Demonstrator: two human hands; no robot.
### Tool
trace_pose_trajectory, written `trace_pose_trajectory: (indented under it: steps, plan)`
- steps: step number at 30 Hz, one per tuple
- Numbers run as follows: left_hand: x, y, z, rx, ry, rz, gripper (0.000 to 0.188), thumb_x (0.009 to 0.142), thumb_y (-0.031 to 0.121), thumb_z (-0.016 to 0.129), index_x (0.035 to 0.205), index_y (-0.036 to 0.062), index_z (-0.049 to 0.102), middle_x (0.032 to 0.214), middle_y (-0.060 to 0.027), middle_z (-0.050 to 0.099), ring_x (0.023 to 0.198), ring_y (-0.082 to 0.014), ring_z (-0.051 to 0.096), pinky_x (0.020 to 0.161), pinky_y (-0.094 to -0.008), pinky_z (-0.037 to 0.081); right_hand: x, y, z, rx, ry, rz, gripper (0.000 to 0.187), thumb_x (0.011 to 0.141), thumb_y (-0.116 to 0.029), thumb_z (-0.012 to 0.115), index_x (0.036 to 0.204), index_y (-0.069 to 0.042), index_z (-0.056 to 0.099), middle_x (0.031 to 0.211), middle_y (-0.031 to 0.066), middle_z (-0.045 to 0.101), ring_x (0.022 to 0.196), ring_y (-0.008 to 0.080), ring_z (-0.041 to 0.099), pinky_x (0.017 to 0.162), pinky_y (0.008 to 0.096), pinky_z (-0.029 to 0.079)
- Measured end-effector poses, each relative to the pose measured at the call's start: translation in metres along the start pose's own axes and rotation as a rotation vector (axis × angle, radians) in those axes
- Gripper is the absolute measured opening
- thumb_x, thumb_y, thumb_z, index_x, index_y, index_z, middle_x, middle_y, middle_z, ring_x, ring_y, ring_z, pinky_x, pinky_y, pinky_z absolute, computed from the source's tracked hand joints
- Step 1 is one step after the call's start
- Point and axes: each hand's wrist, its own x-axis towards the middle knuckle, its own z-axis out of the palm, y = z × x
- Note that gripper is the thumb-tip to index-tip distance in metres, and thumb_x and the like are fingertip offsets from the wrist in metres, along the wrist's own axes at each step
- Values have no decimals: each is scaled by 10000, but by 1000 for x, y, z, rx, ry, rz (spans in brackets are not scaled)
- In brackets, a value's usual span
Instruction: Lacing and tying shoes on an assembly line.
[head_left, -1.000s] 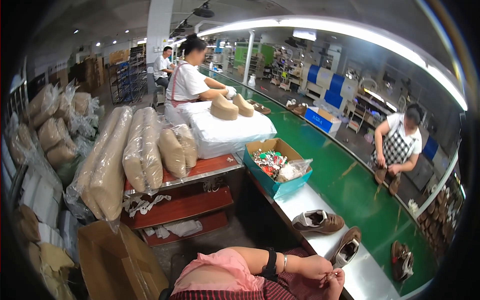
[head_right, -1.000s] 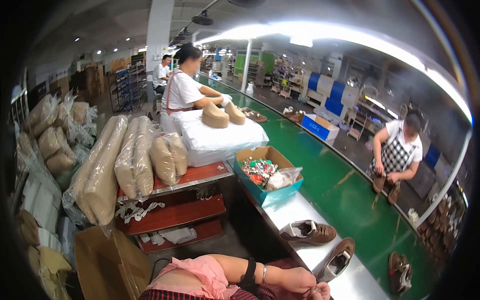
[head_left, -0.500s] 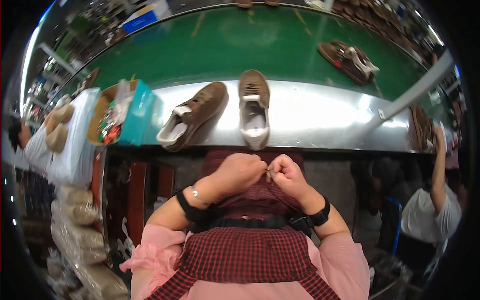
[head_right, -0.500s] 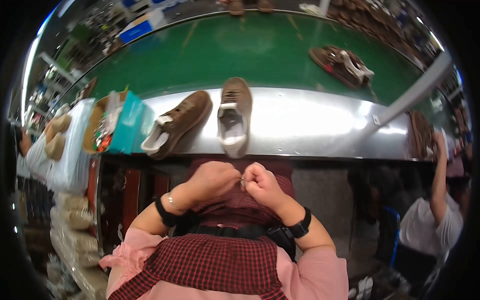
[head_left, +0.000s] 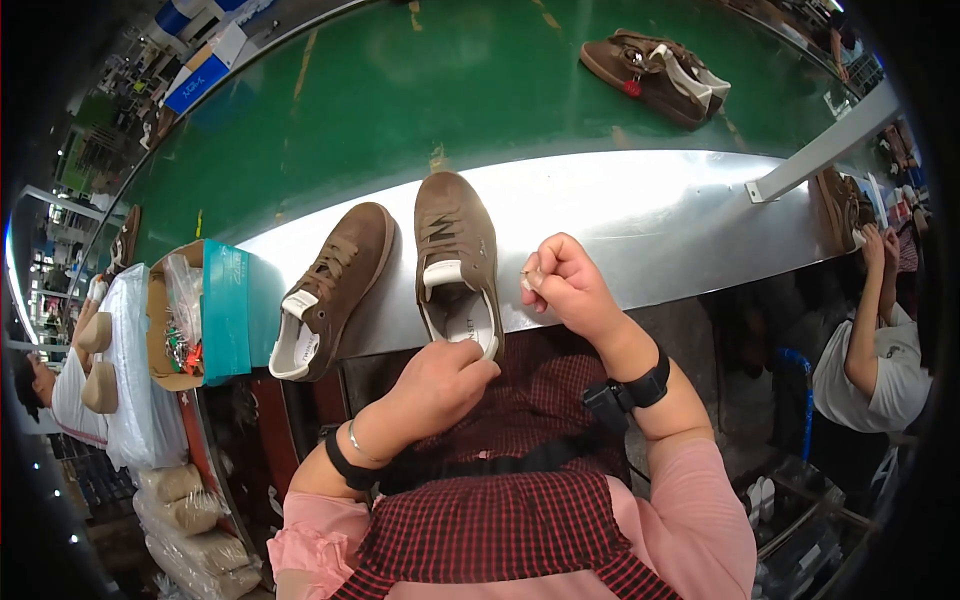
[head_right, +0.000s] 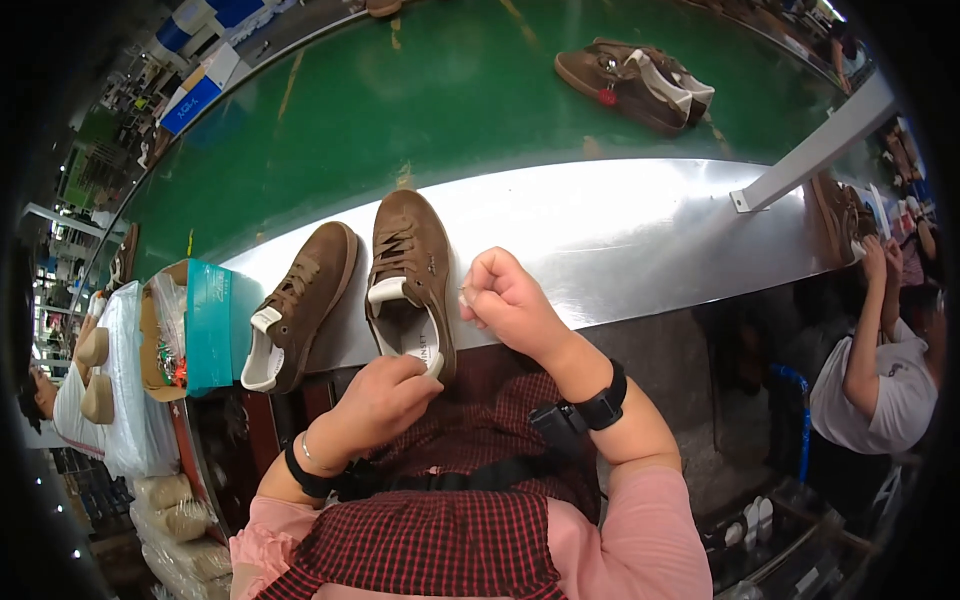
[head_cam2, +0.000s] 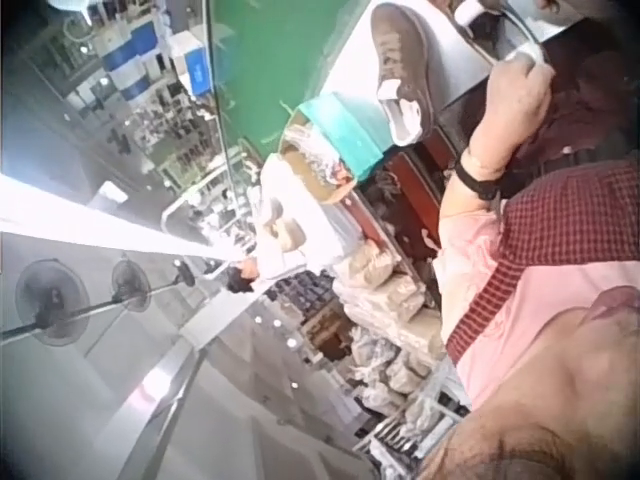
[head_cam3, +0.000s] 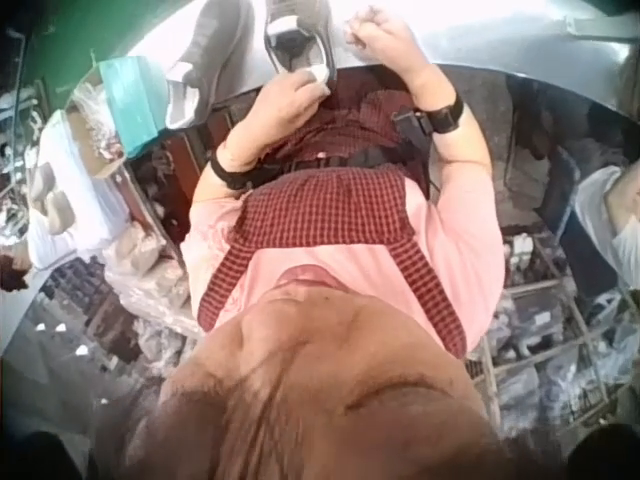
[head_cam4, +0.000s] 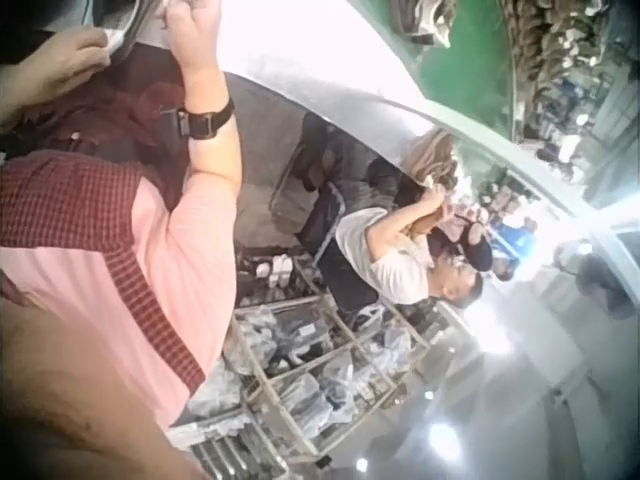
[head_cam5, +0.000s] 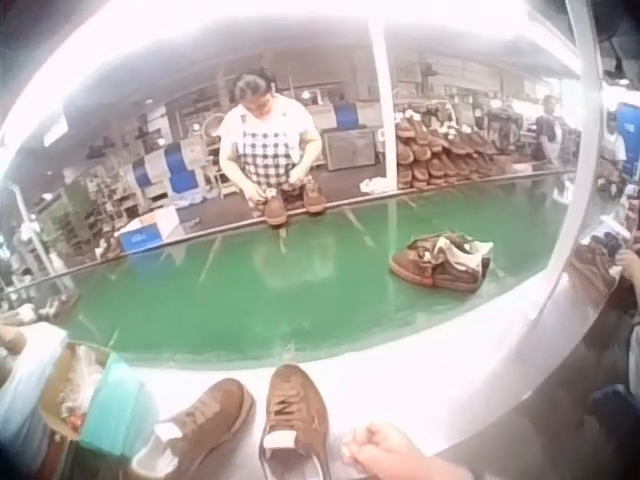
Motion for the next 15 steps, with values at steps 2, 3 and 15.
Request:
trace_pose_trajectory:
  steps: [2, 3, 15]
  plan:
    - [2, -3, -10, -142, -70, 25, 190, 725, 56, 680, 904, 72, 618, 834, -90, 587, 703, -290, 574, 624, -376, 457, 12, 4, 1, 55, -89, 62, 94, 886, -19, 485, 902, -75, 412, 804, 16, 526, 690, 70, 509, 602, 215, 430]
    - [5, -6, -19, -210, -76, 17, 155, 747, 60, 683, 891, 62, 626, 833, -92, 607, 721, -275, 588, 641, -358, 461, 18, 6, 2, 58, -90, 75, 94, 886, -19, 485, 902, -75, 412, 804, 16, 526, 690, 70, 509, 602, 215, 430]
    - [59, -76, -35, -8, 195, -226, 150, 714, 21, 651, 862, 16, 634, 855, -94, 589, 854, -293, 545, 764, -378, 445, 65, 6, 6, -218, -272, 131, 120, 828, 7, 455, 918, -62, 415, 766, -10, 477, 686, 65, 453, 619, 225, 410]
